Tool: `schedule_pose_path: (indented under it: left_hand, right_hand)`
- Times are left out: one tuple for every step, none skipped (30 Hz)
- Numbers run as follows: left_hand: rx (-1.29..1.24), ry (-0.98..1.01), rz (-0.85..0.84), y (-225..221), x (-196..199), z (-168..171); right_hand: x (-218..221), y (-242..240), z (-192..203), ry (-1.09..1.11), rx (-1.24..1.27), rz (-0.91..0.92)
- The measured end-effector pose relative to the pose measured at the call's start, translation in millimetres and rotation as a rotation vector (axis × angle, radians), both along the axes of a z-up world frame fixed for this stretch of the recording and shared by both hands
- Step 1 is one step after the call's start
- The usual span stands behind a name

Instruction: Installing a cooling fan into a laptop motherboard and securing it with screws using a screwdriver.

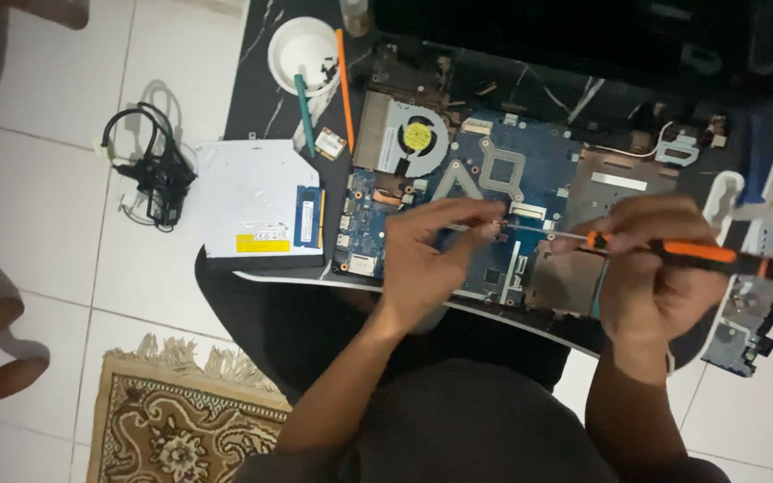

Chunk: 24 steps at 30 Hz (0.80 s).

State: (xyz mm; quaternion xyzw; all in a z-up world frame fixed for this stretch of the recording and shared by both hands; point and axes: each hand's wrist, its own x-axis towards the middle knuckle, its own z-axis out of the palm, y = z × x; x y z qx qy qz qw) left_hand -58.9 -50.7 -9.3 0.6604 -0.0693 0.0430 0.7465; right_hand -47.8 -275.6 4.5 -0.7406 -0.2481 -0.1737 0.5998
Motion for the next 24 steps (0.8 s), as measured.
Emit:
schedule_pose_path:
  left_hand:
    - [0.003,0.001,0.007,9.0,3.8,-0.4]
    - [0.154,-0.08,-0.005,17.7,8.0,-0.4]
    - [0.306,-0.159,-0.017,26.5,12.1,-0.2]
    - [0.309,-0.161,-0.01,32.8,17.3,1.0]
    - [0.355,-0.223,0.012,39.1,22.4,2.3]
    - [0.4,-0.287,0.034,45.0,27.7,3.7]
    - [0.402,-0.288,0.039,51.6,32.5,0.6]
    - [0.495,-0.284,0.018,58.7,36.3,-2.7]
    - [0.587,-0.279,-0.004,65.6,40.3,-6.2]
    - [0.589,-0.277,-0.004,70.2,43.1,-5.2]
    - [0.622,-0.302,-0.012,74.6,46.1,-4.3]
    - [0.654,-0.328,-0.02,78.7,49.6,-3.5]
    - [0.654,-0.327,-0.02,80.0,49.9,-4.0]
    - [0.646,-0.321,-0.039,81.0,51.2,-4.6]
    - [0.638,-0.314,-0.058,82.1,52.7,-5.2]
    - [0.638,-0.314,-0.056,81.9,52.4,-8.0]
    - [0.657,-0.324,-0.043,81.7,52.3,-11.0]
    - [0.676,-0.334,-0.029,81.4,52.4,-14.1]
    - [0.677,-0.335,-0.028,81.5,52.8,-17.1]
    - [0.718,-0.333,-0.009,81.4,52.0,-20.3]
    - [0.76,-0.331,0.009,81.3,51.2,-23.6]
    - [0.759,-0.33,0.011,82.0,51.0,-24.1]
    - [0.766,-0.329,0.008,82.5,50.8,-24.6]
    - [0.775,-0.328,0.004,83.5,50.3,-25.2]
  right_hand:
    - [7.0,8.1,4.7,0.001,0.003,0.007]
    - [14.4,15.9,9.8,-0.038,-0.061,0.045]
    - [21.6,23.8,15.2,-0.076,-0.125,0.083]
    - [29.5,34.3,17.7,-0.079,-0.123,0.089]
    - [37.1,44.8,20.3,-0.081,-0.118,0.138]
    - [44.7,54.9,23.1,-0.084,-0.114,0.186]
    - [48.4,61.8,22.4,-0.087,-0.112,0.192]
    - [50.8,69.0,21.3,-0.064,-0.145,0.221]
    - [53.5,76.1,20.0,-0.04,-0.177,0.249]
    - [55.4,82.7,22.7,-0.039,-0.175,0.251]
    - [57.6,89.1,25.4,-0.037,-0.211,0.262]
    - [60.0,95.2,28.3,-0.035,-0.248,0.272]
    - [59.2,99.0,30.6,-0.034,-0.247,0.272]
    - [59.2,102.6,33.1,0.005,-0.274,0.283]
    - [59.4,106.3,35.6,0.044,-0.3,0.294]
    - [60.0,108.4,35.9,0.044,-0.3,0.295]
    - [60.6,110.5,36.1,0.049,-0.328,0.276]
    - [61.5,112.5,36.1,0.054,-0.356,0.256]
    - [63.0,111.9,34.8,0.053,-0.356,0.257]
    - [63.7,111.3,33.4,0.05,-0.388,0.254]
    - [64.6,110.7,32.0,0.047,-0.421,0.251]
    - [64.8,110.5,30.2,0.047,-0.422,0.253]
    - [65.1,110.1,28.3,0.034,-0.407,0.274]
    - [65.1,110.1,26.2,0.022,-0.391,0.296]
